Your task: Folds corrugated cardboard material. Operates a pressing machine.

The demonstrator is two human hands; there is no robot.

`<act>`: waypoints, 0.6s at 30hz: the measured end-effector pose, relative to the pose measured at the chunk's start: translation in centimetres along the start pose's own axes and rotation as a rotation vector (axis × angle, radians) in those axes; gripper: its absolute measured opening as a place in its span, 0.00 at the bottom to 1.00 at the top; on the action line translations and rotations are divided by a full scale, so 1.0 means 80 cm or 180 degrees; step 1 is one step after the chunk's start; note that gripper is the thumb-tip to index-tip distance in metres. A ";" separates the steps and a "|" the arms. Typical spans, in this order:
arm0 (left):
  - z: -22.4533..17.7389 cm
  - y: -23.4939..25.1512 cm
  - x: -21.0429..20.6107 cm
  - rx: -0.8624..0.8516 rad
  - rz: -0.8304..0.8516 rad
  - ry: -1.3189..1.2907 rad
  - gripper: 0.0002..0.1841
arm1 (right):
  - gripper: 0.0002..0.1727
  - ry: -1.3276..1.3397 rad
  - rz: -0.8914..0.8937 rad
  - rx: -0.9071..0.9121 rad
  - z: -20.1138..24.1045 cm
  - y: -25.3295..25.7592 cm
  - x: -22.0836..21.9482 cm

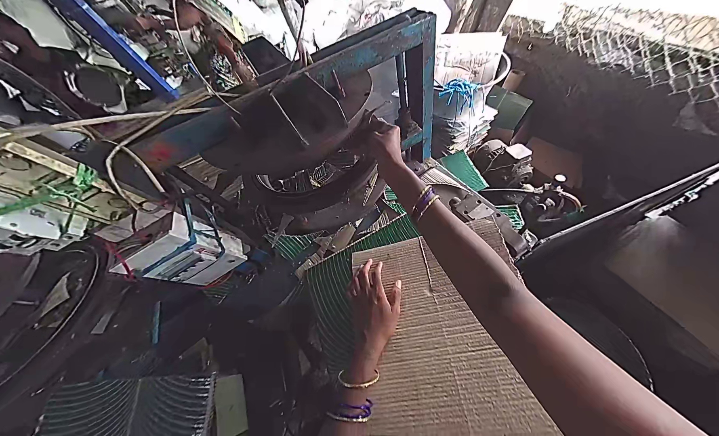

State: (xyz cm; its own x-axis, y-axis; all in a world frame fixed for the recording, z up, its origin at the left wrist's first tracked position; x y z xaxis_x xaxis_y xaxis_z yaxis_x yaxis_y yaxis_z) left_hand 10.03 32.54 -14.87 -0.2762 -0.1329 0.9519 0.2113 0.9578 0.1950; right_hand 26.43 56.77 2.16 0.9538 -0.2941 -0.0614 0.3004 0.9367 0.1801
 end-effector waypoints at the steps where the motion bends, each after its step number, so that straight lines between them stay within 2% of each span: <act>1: -0.001 -0.002 -0.002 0.0006 0.0015 0.0012 0.36 | 0.09 0.0023 -0.0074 -0.0023 -0.004 0.001 0.002; 5: 0.000 0.002 0.001 0.0054 -0.0006 0.0027 0.36 | 0.07 0.0197 -0.0285 0.0045 0.001 -0.027 -0.014; 8: -0.004 0.001 0.002 0.0056 0.0090 0.0073 0.36 | 0.06 0.0471 -0.0420 -0.0063 0.005 -0.086 -0.034; 12: -0.006 -0.010 0.014 -0.0003 0.0061 -0.0155 0.36 | 0.09 0.0842 0.0303 -0.0488 0.031 -0.207 -0.093; 13: -0.009 -0.018 0.030 0.0043 0.0235 -0.0400 0.35 | 0.11 0.0970 0.0406 -0.0553 0.031 -0.223 -0.118; 14: -0.018 -0.030 0.060 0.0290 0.0800 -0.0784 0.34 | 0.11 0.1136 0.0438 -0.0633 0.028 -0.233 -0.142; 16: -0.054 -0.045 0.127 0.0650 0.1273 -0.1334 0.29 | 0.10 0.1516 0.0501 -0.0714 0.020 -0.244 -0.184; 17: -0.081 -0.040 0.158 0.0731 0.1938 -0.1039 0.31 | 0.08 0.1749 0.0606 -0.0690 0.021 -0.246 -0.203; 18: -0.096 -0.032 0.176 0.0641 0.1954 -0.0892 0.32 | 0.06 0.2012 0.0748 -0.0650 0.022 -0.249 -0.221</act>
State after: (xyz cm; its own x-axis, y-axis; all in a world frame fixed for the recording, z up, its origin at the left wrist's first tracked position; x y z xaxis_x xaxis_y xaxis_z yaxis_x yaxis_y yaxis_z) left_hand 12.80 26.26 -0.16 -0.3995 0.4916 0.7738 0.2362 0.8707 -0.4313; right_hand 3.59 42.96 1.41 0.7894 0.0292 -0.6132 0.0209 0.9970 0.0743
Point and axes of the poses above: each hand's wrist, its own y-axis towards the middle knuckle, its own x-axis out of the back of the hand, z = x × y, the point moved 9 cm from there along y, towards the middle knuckle, and after that the axes turned 4 degrees about z, right-handed, at the moved point
